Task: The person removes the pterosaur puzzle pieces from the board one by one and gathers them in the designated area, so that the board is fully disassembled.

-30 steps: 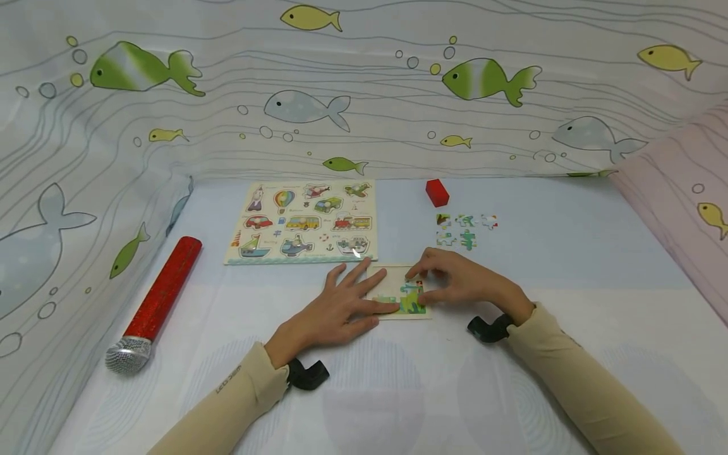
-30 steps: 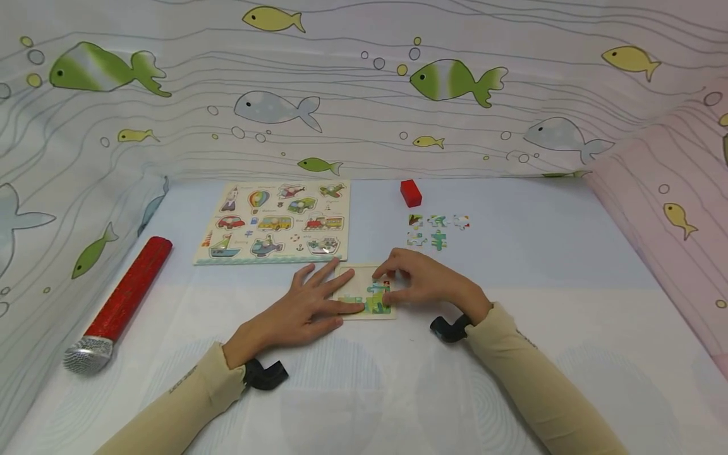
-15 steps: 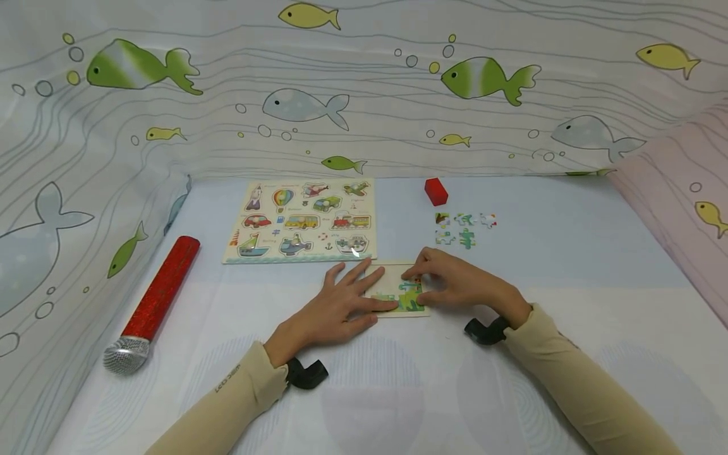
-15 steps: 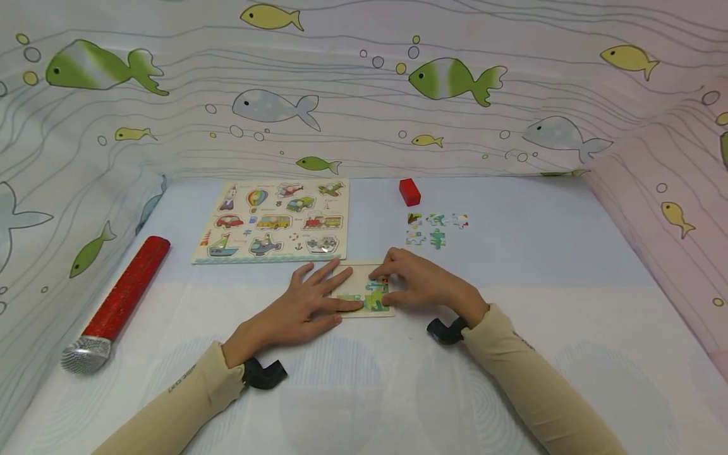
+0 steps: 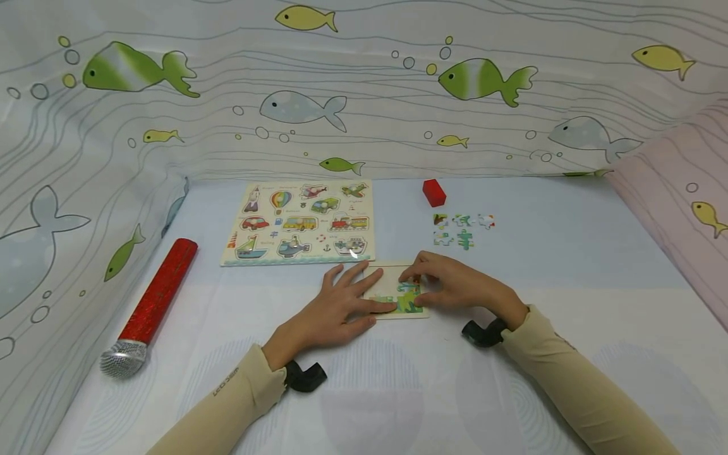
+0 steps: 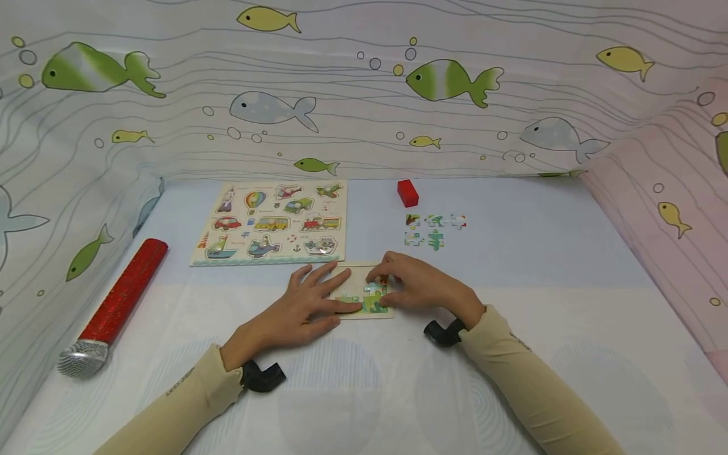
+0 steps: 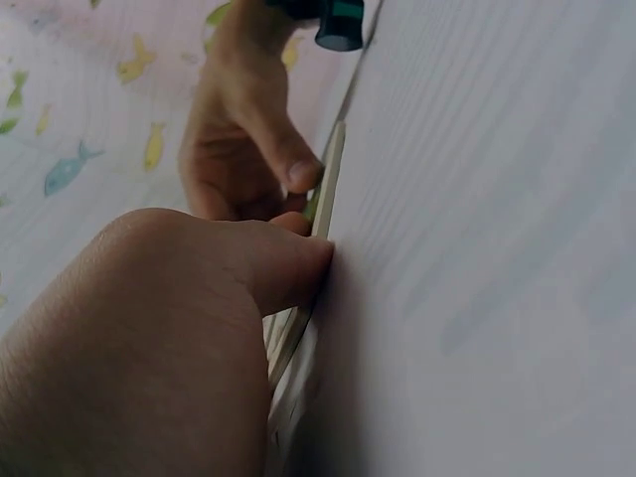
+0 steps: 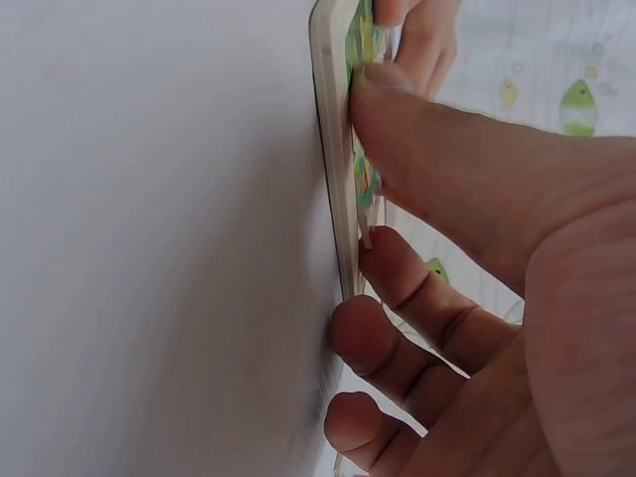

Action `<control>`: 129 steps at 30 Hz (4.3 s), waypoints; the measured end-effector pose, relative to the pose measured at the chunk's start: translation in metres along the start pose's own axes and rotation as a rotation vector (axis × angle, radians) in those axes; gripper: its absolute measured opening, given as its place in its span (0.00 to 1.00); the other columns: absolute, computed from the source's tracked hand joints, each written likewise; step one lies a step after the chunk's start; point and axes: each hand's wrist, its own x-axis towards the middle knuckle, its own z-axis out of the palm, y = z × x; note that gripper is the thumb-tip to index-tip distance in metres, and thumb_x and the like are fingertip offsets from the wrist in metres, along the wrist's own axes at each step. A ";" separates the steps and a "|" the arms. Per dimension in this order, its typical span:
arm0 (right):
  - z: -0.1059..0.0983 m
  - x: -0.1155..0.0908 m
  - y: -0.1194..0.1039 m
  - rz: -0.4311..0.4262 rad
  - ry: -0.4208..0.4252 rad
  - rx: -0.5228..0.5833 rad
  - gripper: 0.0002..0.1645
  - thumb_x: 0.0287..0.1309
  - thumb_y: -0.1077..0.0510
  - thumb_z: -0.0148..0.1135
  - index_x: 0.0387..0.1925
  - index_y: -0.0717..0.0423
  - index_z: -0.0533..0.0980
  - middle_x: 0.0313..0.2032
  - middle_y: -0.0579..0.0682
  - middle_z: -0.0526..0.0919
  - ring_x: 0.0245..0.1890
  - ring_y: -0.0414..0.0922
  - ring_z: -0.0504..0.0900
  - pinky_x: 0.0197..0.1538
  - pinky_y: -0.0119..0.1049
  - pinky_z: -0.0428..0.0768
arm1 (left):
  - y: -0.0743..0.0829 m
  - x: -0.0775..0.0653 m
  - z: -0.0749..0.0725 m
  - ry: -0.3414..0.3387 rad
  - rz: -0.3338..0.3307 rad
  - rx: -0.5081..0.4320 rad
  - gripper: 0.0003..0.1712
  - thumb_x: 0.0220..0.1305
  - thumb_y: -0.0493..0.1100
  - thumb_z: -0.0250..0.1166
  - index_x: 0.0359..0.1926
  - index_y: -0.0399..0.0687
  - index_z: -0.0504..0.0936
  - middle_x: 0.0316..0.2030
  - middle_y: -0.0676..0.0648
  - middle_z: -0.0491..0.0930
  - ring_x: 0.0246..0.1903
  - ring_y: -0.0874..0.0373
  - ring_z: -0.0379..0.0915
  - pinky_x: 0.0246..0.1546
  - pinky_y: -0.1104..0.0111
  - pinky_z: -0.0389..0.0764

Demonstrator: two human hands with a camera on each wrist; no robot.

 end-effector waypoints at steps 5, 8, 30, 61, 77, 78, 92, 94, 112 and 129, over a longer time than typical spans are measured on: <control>-0.001 0.000 -0.001 -0.008 0.006 -0.008 0.23 0.56 0.59 0.75 0.55 0.46 0.82 0.40 0.44 0.79 0.38 0.42 0.74 0.44 0.36 0.76 | -0.001 0.000 0.002 0.004 0.003 0.004 0.22 0.75 0.53 0.54 0.66 0.79 0.77 0.80 0.48 0.56 0.81 0.43 0.42 0.72 0.35 0.42; -0.002 0.000 -0.002 -0.013 0.000 -0.009 0.23 0.57 0.59 0.74 0.56 0.48 0.83 0.40 0.44 0.79 0.38 0.42 0.74 0.44 0.35 0.76 | -0.002 0.000 0.002 0.014 0.010 0.003 0.22 0.75 0.53 0.55 0.66 0.79 0.77 0.79 0.47 0.57 0.81 0.43 0.43 0.72 0.34 0.42; -0.002 0.000 0.004 -0.030 0.020 -0.008 0.21 0.61 0.60 0.71 0.56 0.48 0.83 0.39 0.45 0.79 0.33 0.41 0.73 0.38 0.32 0.75 | 0.001 -0.001 0.000 0.000 0.001 -0.011 0.22 0.74 0.53 0.55 0.66 0.77 0.77 0.79 0.47 0.57 0.81 0.43 0.42 0.72 0.34 0.41; -0.048 -0.032 0.062 0.069 0.359 -0.051 0.20 0.57 0.63 0.72 0.53 0.55 0.85 0.35 0.51 0.81 0.30 0.43 0.72 0.34 0.36 0.73 | 0.001 -0.002 0.001 0.006 0.005 -0.029 0.22 0.74 0.52 0.55 0.65 0.77 0.78 0.79 0.47 0.57 0.81 0.43 0.43 0.72 0.35 0.41; -0.066 -0.052 0.085 0.261 0.421 -0.116 0.21 0.61 0.60 0.69 0.56 0.51 0.83 0.41 0.52 0.81 0.39 0.48 0.71 0.47 0.50 0.55 | 0.001 -0.002 0.002 0.004 -0.002 -0.019 0.22 0.74 0.53 0.55 0.66 0.78 0.77 0.79 0.48 0.57 0.81 0.44 0.42 0.72 0.35 0.41; -0.067 -0.054 0.087 0.262 0.421 -0.122 0.21 0.60 0.60 0.69 0.56 0.51 0.83 0.41 0.52 0.81 0.39 0.48 0.71 0.47 0.50 0.54 | 0.001 -0.002 0.002 0.004 -0.002 -0.020 0.22 0.74 0.53 0.55 0.66 0.78 0.77 0.79 0.48 0.57 0.81 0.44 0.42 0.72 0.35 0.41; -0.070 -0.064 0.097 0.292 0.369 -0.165 0.20 0.59 0.60 0.69 0.55 0.52 0.83 0.39 0.52 0.82 0.39 0.47 0.72 0.43 0.45 0.53 | 0.002 -0.003 0.003 -0.002 -0.008 -0.035 0.22 0.75 0.53 0.55 0.66 0.78 0.77 0.80 0.47 0.56 0.81 0.44 0.41 0.73 0.35 0.40; -0.070 -0.065 0.097 0.299 0.364 -0.170 0.20 0.59 0.60 0.69 0.55 0.51 0.83 0.39 0.52 0.82 0.40 0.47 0.72 0.43 0.45 0.53 | 0.002 -0.003 0.003 0.001 -0.005 -0.034 0.22 0.75 0.53 0.55 0.66 0.78 0.77 0.79 0.47 0.56 0.81 0.44 0.41 0.73 0.35 0.40; -0.070 -0.064 0.104 0.371 0.298 -0.155 0.21 0.61 0.64 0.65 0.56 0.52 0.83 0.44 0.56 0.81 0.42 0.50 0.71 0.44 0.45 0.56 | 0.001 -0.003 0.003 0.005 -0.007 -0.015 0.22 0.75 0.53 0.55 0.65 0.78 0.77 0.79 0.47 0.57 0.81 0.43 0.43 0.72 0.35 0.41; -0.072 -0.063 0.104 0.395 0.283 -0.171 0.21 0.63 0.63 0.63 0.58 0.51 0.82 0.45 0.57 0.81 0.45 0.52 0.70 0.44 0.45 0.57 | 0.001 -0.002 0.002 0.031 0.025 -0.012 0.22 0.74 0.52 0.56 0.65 0.77 0.78 0.79 0.46 0.58 0.80 0.42 0.44 0.72 0.34 0.43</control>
